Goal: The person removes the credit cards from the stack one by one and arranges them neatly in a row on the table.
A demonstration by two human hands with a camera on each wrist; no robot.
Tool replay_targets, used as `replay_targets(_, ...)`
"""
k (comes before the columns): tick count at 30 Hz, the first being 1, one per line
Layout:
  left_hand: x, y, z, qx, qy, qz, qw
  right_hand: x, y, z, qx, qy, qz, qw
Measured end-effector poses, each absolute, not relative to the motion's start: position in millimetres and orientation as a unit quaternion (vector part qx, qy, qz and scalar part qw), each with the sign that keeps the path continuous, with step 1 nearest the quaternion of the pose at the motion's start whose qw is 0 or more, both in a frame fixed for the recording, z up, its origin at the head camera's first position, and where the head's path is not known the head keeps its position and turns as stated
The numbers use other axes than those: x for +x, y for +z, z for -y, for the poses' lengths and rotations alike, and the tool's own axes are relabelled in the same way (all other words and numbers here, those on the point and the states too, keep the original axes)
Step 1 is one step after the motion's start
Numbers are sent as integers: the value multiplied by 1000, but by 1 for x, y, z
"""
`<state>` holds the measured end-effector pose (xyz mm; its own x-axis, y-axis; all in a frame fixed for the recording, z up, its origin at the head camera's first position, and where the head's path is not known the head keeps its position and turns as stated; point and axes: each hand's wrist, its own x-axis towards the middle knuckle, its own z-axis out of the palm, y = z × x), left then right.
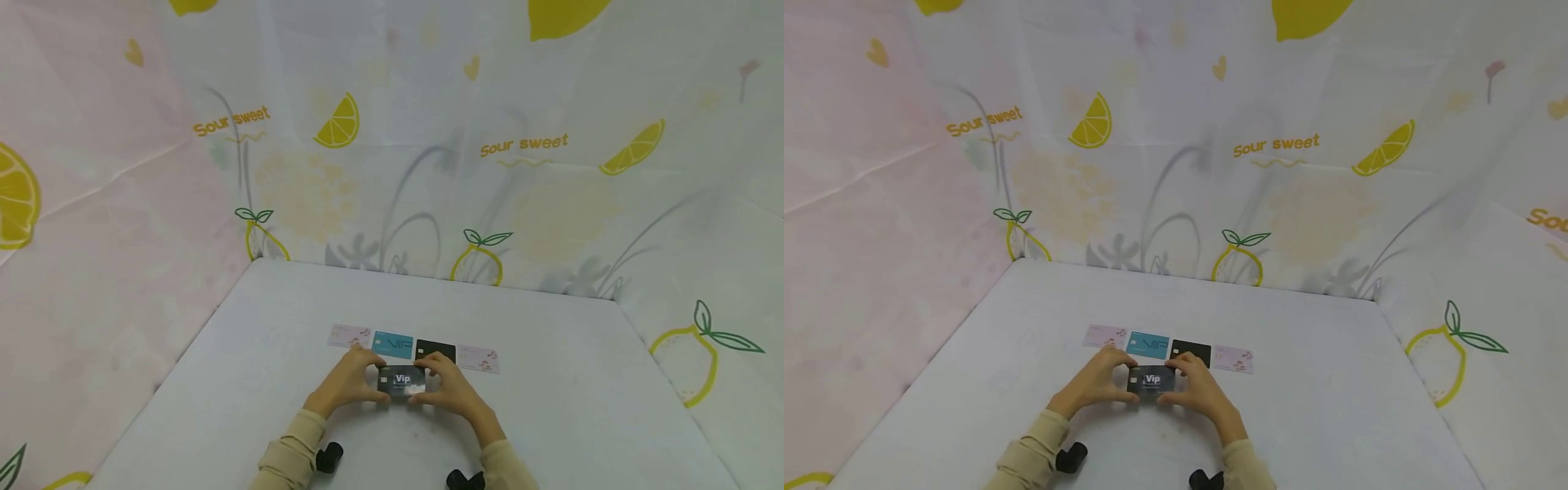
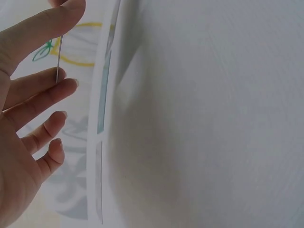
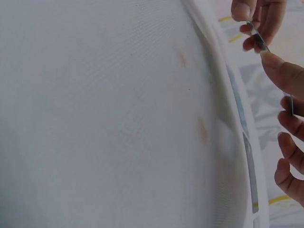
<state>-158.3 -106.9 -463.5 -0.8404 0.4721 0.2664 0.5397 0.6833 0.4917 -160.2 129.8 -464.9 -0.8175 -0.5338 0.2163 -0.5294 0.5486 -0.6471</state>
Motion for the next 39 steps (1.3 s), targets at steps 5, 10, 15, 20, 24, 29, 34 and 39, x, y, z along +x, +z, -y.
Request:
replay_targets(5,-155,-463,97,-272,-297,913,63,-158,-461,-140,-303,-363,-881,-3)
replay_targets(10,-154,-467,87,-272,-301,910,83,-156,-458,-149,-287,-367,-885,5)
replay_targets(15,-154,-468,77,-271,-299,910,91,-155,-458,-159,-265,-371,-890,10)
replay_targets(20,-156,-469,70,-276,-302,907,97,-154,-458,-166,-261,-372,-891,6)
replay_targets(24,-157,-470,64,-280,-310,903,97,-153,-457,-171,-257,-375,-890,6)
replay_targets(29,-159,-471,56,-286,-311,901,100,-153,-454,-178,-248,-369,-896,8)
replay_targets(34,-158,-470,48,-287,-327,895,94,-154,-452,-186,-254,-356,-899,1)
replay_targets(39,-158,-472,36,-284,-339,892,91,-154,-450,-196,-250,-354,-901,1)
